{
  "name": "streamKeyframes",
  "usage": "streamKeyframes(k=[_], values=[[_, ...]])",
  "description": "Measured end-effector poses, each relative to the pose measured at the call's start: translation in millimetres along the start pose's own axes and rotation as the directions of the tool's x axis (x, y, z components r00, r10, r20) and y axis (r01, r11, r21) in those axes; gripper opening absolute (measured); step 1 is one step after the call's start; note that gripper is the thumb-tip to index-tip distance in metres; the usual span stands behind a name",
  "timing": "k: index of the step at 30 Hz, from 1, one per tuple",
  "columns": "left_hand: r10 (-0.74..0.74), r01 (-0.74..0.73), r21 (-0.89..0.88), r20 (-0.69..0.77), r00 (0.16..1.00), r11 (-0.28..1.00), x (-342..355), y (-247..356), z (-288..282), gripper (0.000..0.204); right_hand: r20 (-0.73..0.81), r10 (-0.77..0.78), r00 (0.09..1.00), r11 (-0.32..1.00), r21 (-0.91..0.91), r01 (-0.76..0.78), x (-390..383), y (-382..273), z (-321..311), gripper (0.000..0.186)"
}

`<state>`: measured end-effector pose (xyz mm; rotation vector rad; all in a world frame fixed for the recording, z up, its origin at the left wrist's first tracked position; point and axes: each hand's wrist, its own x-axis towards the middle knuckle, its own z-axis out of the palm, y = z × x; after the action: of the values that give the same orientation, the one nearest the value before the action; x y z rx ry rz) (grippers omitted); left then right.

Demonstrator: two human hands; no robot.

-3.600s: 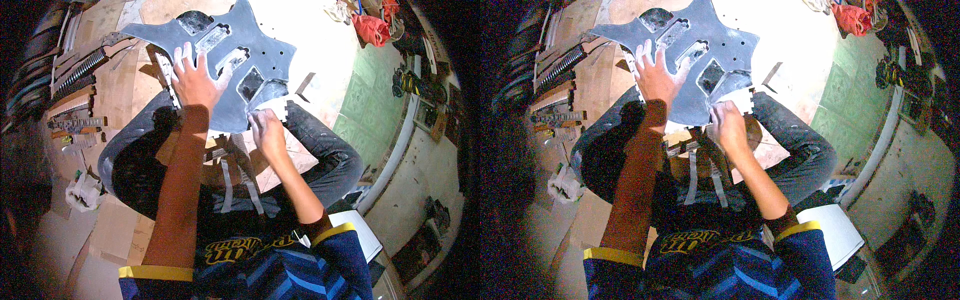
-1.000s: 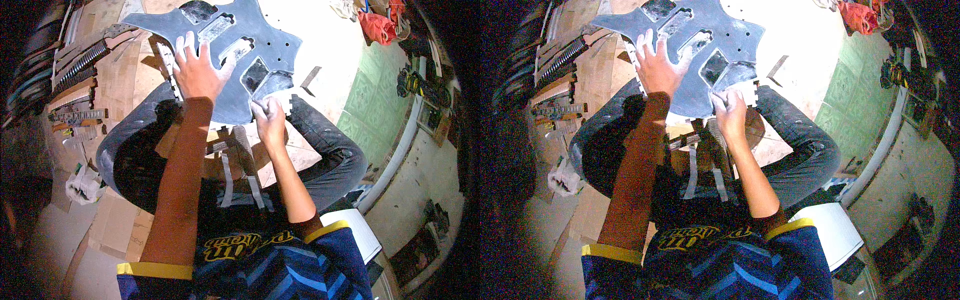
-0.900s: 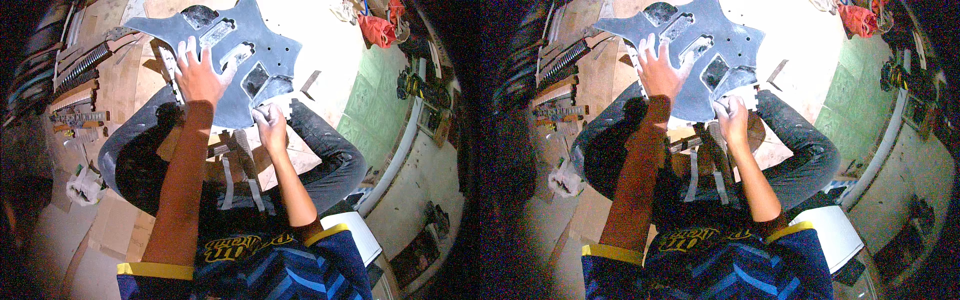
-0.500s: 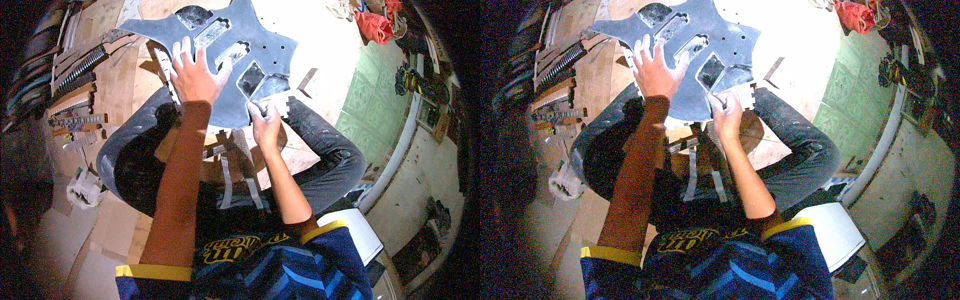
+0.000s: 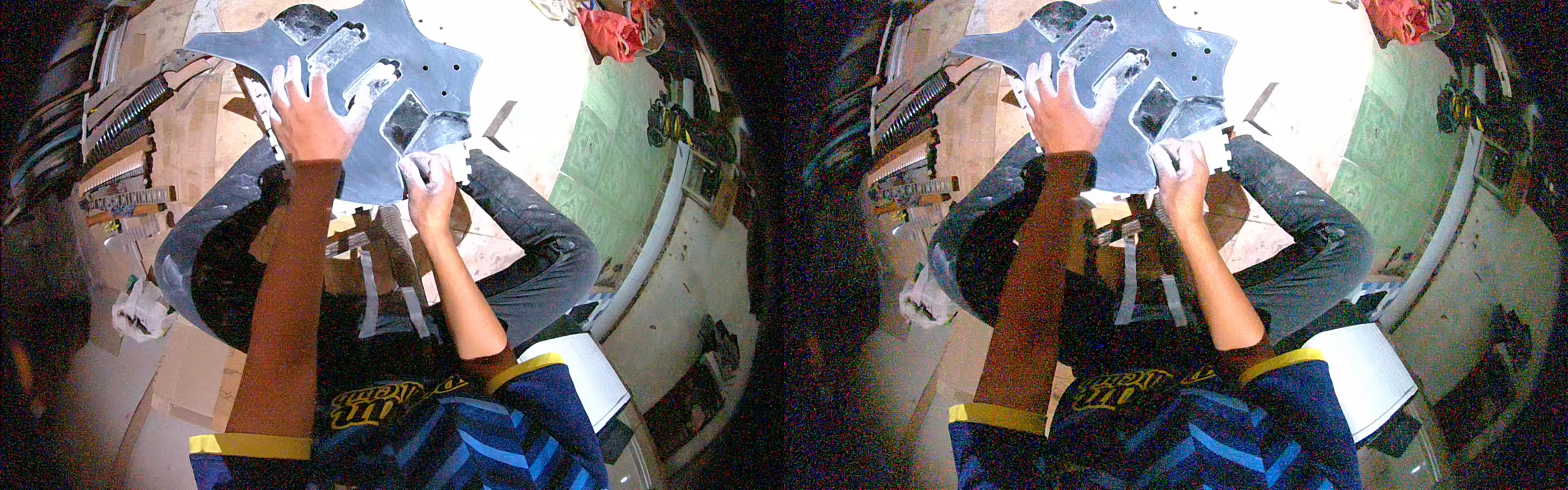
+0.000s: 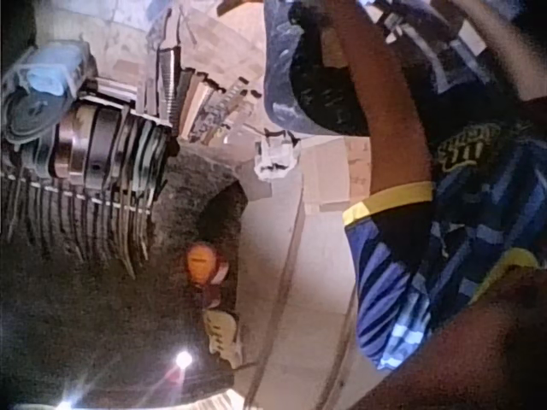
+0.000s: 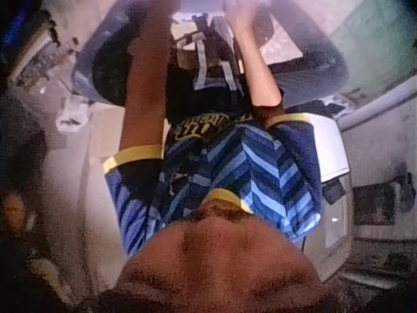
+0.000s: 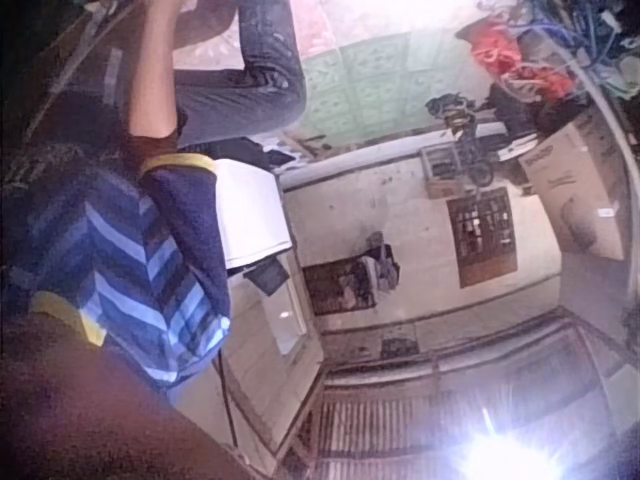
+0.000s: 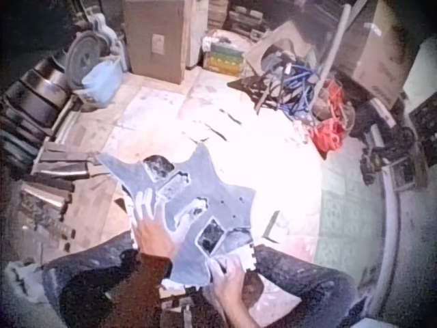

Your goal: The person sands the surface and edges of a guitar body using a sanding block by hand.

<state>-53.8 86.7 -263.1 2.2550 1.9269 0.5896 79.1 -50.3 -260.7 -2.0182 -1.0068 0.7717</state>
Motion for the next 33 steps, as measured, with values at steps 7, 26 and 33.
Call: streamKeyframes(k=[7,26,33], values=[[0.011,-0.011,-0.013,-0.012,1.0,1.0,-1,-1,2,0.064,-0.072,-0.169,0.983,0.984,-0.069,0.164,-1,-4,7,0.013],[-0.014,0.014,-0.014,0.005,1.0,1.0,2,-1,1,0.065,-0.295,-0.091,0.951,0.996,-0.049,0.08,29,-13,9,0.013],[-0.025,0.024,0.008,0.019,1.0,1.0,1,-1,-1,0.064,-0.271,0.1,0.957,0.995,0.02,-0.098,56,10,-16,0.02]])
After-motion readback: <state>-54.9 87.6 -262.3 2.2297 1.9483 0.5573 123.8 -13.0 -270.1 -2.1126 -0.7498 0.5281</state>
